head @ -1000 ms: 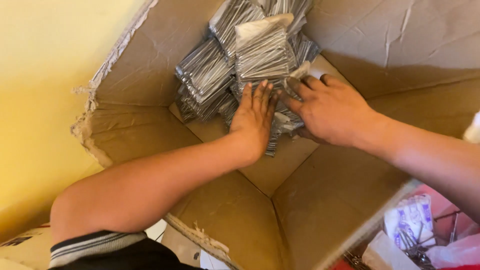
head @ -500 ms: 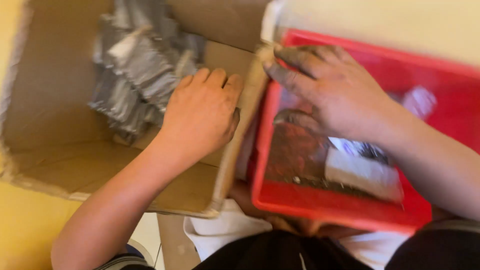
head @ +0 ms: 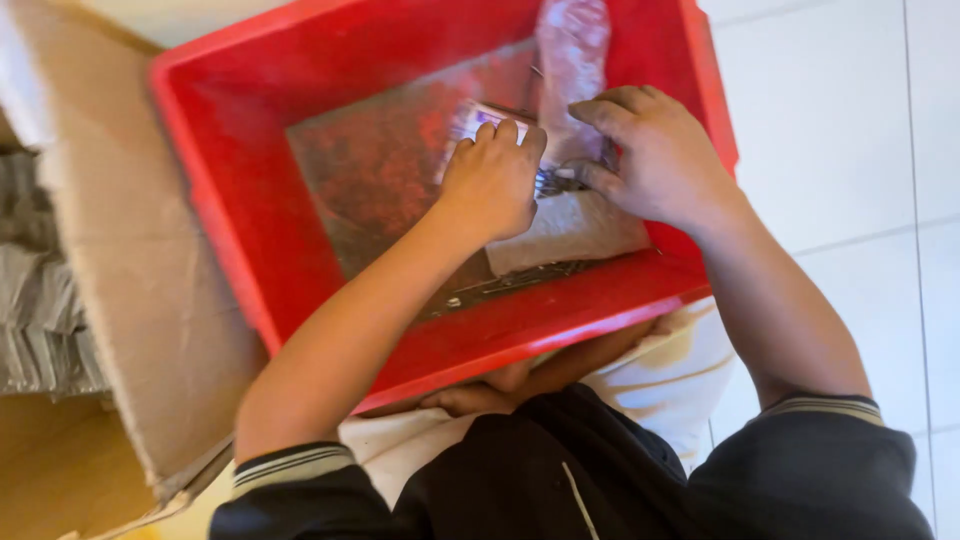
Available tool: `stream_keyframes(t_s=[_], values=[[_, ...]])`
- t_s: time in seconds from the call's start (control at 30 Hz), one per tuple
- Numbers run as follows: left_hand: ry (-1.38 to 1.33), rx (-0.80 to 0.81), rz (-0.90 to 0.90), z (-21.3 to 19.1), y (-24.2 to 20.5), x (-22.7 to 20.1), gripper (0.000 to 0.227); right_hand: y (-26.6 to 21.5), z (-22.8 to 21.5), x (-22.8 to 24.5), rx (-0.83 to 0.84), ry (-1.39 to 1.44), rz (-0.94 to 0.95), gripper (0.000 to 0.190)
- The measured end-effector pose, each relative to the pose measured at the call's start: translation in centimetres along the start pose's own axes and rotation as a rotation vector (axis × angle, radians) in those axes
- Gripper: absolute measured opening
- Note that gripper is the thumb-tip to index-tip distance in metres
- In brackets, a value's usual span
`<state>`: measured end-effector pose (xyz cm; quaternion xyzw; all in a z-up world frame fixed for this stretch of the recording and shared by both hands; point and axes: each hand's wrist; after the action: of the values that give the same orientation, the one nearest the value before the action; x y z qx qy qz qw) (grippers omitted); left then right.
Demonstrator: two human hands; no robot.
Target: The person sits on the floor and unpacks small plastic bags of nails from a cardboard box, placing the loose nails into a red plastic bin. They repeatedly open bags, pour out the nails, and discard the empty packaging.
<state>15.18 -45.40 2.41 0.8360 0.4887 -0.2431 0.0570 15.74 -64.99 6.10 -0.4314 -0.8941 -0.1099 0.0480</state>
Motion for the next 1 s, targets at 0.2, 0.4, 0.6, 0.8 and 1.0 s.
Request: stream_keyframes(t_s=[0.2, 0.4, 0.6, 0.8, 1.0], values=[[-0.071, 0.423, -0.202, 9.2, 4.4, -0.4, 0.073, -4.7, 5.1, -4.0, 0.149, -0.049, 0.115, 0.046], [0.101, 0.398, -0.285, 17.4, 3.2, 2.7, 0.094, -5.1, 7.7, -4.6, 0.274, 0.012, 0.181, 0.048], [0.074, 0.177, -0.224, 19.2, 3.3, 5.2, 0.029, -4.4, 8.8, -4.1, 0.442, 0.03, 0.264, 0.039], [-0.448, 0.197, -0.354, 11.9, 0.2, 5.7, 0.019, -2.9, 6.6, -1.4, 0.542, 0.11, 0.37, 0.061], [-0.569, -0.184, -0.069, 4.6, -5.5, 6.7, 0.012, 2.4, 2.9, 2.5, 0.478, 0.647, 0.709, 0.079]])
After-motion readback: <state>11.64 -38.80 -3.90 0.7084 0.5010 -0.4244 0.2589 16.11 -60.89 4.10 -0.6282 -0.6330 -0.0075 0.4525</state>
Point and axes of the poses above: each hand's wrist, its own y-axis towards the middle knuckle, its own z-axis out of the palm, x = y × z, and after that the axes turned 9 degrees about -y, right-handed
